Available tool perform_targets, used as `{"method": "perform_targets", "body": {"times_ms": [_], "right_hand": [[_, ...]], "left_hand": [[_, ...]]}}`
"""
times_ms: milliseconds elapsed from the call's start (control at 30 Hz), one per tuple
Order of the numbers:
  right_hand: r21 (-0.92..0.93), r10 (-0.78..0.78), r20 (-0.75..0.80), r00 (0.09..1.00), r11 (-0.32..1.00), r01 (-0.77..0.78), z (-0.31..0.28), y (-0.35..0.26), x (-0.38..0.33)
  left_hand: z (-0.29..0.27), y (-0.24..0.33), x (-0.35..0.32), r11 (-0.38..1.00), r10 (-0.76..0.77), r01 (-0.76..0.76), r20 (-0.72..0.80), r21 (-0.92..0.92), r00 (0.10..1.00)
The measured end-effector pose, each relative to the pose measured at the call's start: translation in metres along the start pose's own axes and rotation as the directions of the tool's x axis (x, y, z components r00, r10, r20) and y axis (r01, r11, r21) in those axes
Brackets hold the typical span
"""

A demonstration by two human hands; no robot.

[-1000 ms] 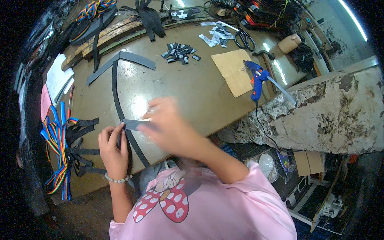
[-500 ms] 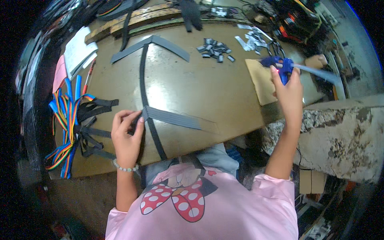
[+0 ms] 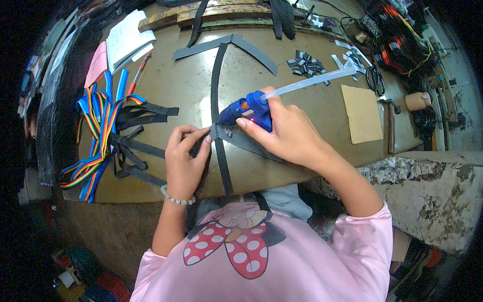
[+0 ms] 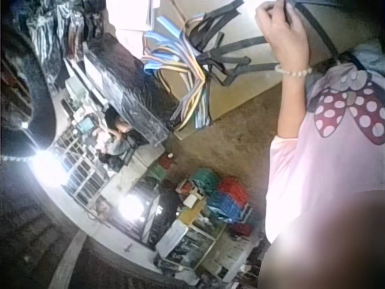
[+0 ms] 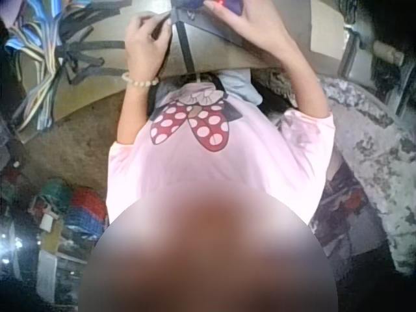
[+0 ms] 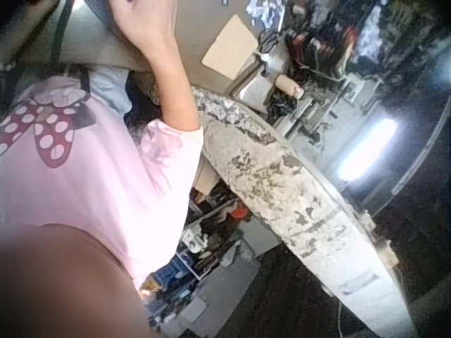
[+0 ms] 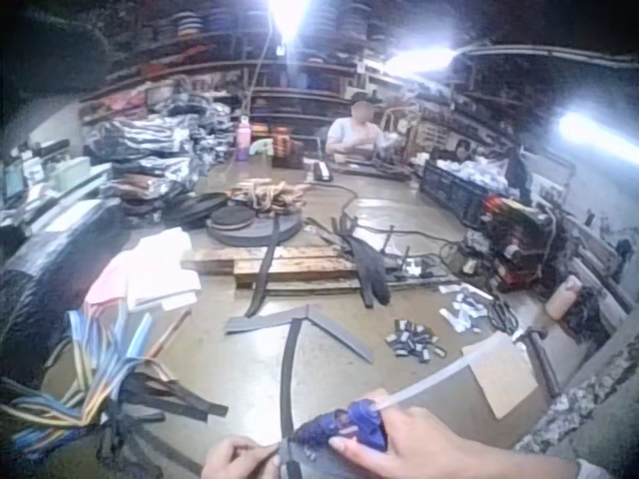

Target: The person cuts a bundle of rainbow-colored straps with scissors, then uses a hot glue gun to attach small rectangular pieces and a rainbow strap to a long black strap on a workbench. The person repeatedly applies glue and presses components into place.

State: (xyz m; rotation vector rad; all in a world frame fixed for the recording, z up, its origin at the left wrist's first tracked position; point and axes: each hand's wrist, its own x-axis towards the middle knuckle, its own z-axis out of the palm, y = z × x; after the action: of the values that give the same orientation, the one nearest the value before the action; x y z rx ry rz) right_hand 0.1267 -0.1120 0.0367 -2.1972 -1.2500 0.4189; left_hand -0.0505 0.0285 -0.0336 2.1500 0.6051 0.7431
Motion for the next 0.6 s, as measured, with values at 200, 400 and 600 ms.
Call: {"method": "perform_targets", "body": {"times_ms": [200, 400, 600], "right_hand": [[-0.033, 0.007, 0.04, 0.999, 0.999, -0.006, -0.002, -0.004, -0.004], [0.001, 0.004, 0.08, 0.997, 1.0, -0.004, -0.002, -0.01, -0.022], [0.041, 0.01, 0.148, 0.989, 0.999, -0.016, -0.004, -0.013, -0.034]], "left_hand": [[0.0, -0.001, -0.001, 1.0, -0.008, 0.008, 0.004, -0.019, 1.0], [0.0, -0.001, -0.001, 1.0, 0.016, -0.016, -0.005, 0.002, 1.0], [0.003, -0.002, -0.002, 1.0, -0.017, 0.017, -0.006, -0.015, 1.0]]}}
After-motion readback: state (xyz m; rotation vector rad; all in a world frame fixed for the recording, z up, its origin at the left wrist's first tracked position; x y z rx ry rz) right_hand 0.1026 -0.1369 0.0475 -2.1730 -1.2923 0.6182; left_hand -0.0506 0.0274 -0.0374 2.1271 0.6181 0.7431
